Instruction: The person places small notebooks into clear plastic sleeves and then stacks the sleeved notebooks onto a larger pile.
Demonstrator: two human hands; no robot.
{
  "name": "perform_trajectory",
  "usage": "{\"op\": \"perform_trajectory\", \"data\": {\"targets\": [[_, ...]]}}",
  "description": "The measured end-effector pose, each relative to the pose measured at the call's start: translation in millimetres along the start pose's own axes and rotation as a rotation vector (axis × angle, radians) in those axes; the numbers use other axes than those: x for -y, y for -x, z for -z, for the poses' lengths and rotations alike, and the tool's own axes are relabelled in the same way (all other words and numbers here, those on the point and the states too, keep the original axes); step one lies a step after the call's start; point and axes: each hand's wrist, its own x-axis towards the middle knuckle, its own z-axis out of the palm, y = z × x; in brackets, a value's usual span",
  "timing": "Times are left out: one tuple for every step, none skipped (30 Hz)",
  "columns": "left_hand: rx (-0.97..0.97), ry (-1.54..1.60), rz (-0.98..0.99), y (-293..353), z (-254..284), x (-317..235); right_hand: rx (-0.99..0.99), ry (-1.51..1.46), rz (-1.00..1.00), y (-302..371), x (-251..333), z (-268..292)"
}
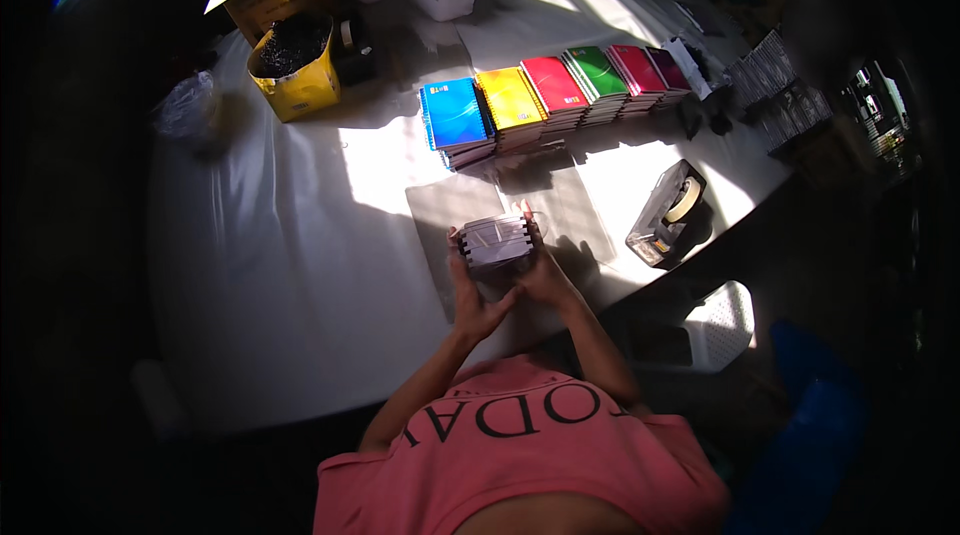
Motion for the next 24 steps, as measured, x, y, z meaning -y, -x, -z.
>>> {"op": "perform_trajectory", "data": {"targets": [[-0.03, -0.068, -0.004, 0.2, 4.5, -1.3, 0.001, 0.078, 0.022, 0.2, 0.9, 1.5], [-0.058, -0.129, -0.005, -2.8, 11.3, -12.9, 0.001, 0.162, 0.04, 0.8, 5.0, 4.4], [-0.086, -0.19, -0.006, -4.7, 17.6, -18.3, -0.037, 0.091, 0.051, 2.3, 10.1, 6.5], [-0.086, -0.228, -0.086, -3.9, 25.3, -13.1, -0.075, 0.02, 0.062, 4.7, 17.1, 8.3], [-0.087, -0.265, -0.166, 0.0, 34.8, -5.9, -0.112, -0.05, 0.071, 8.6, 21.4, 9.5], [-0.085, -0.304, -0.244, 0.9, 40.3, -4.9, -0.136, 0.037, 0.162, 13.1, 10.6, 11.0], [-0.073, -0.265, -0.298, -1.5, 41.0, -5.2, -0.161, 0.123, 0.252, 18.5, -8.7, 12.1], [0.009, -0.315, -0.342, -6.0, 43.0, -6.3, -0.174, 0.138, 0.284, 21.6, -9.7, 9.4], [0.093, -0.363, -0.387, -11.9, 46.2, -6.4, -0.189, 0.152, 0.315, 25.3, -10.6, 5.5], [0.18, -0.409, -0.433, -16.9, 49.4, -6.8, -0.194, 0.093, 0.29, 28.9, -11.0, 0.4], [0.192, -0.445, -0.445, -22.2, 52.8, -8.6, -0.203, 0.034, 0.271, 29.0, -3.5, -3.1], [0.206, -0.48, -0.457, -27.3, 56.2, -10.7, -0.27, 0.029, 0.276, 28.3, 3.8, -2.3], [0.22, -0.515, -0.471, -32.6, 59.5, -12.0, -0.339, 0.025, 0.28, 26.9, 11.3, -0.2], [0.276, -0.581, -0.521, -36.9, 62.9, -11.9, -0.411, 0.023, 0.281, 27.6, 15.5, 2.1], [0.333, -0.647, -0.572, -41.3, 66.6, -11.2, -0.329, 0.137, 0.282, 29.3, 16.3, 5.4], [0.39, -0.712, -0.624, -45.8, 69.3, -11.0, -0.246, 0.251, 0.279, 31.6, 16.3, 9.3], [0.451, -0.722, -0.606, -50.5, 70.5, -11.6, -0.161, 0.363, 0.275, 32.7, 17.5, 11.2], [0.513, -0.731, -0.587, -55.3, 71.4, -12.6, -0.171, 0.426, 0.296, 32.4, 19.3, 11.2], [0.574, -0.741, -0.569, -59.6, 72.8, -13.7, -0.18, 0.49, 0.317, 31.0, 22.3, 11.1], [0.632, -0.755, -0.562, -64.2, 75.4, -15.2, -0.189, 0.553, 0.34, 28.7, 25.4, 11.3], [0.691, -0.768, -0.556, -68.7, 78.6, -16.7, -0.173, 0.545, 0.344, 26.5, 27.3, 12.3], [0.748, -0.782, -0.548, -72.6, 81.3, -18.1, -0.157, 0.536, 0.349, 24.4, 28.8, 13.8], [0.786, -0.778, -0.55, -75.6, 82.9, -19.1, -0.139, 0.53, 0.352, 22.4, 30.7, 15.2], [0.824, -0.773, -0.551, -78.2, 84.4, -19.9, -0.122, 0.53, 0.353, 20.3, 32.7, 15.7]]}}
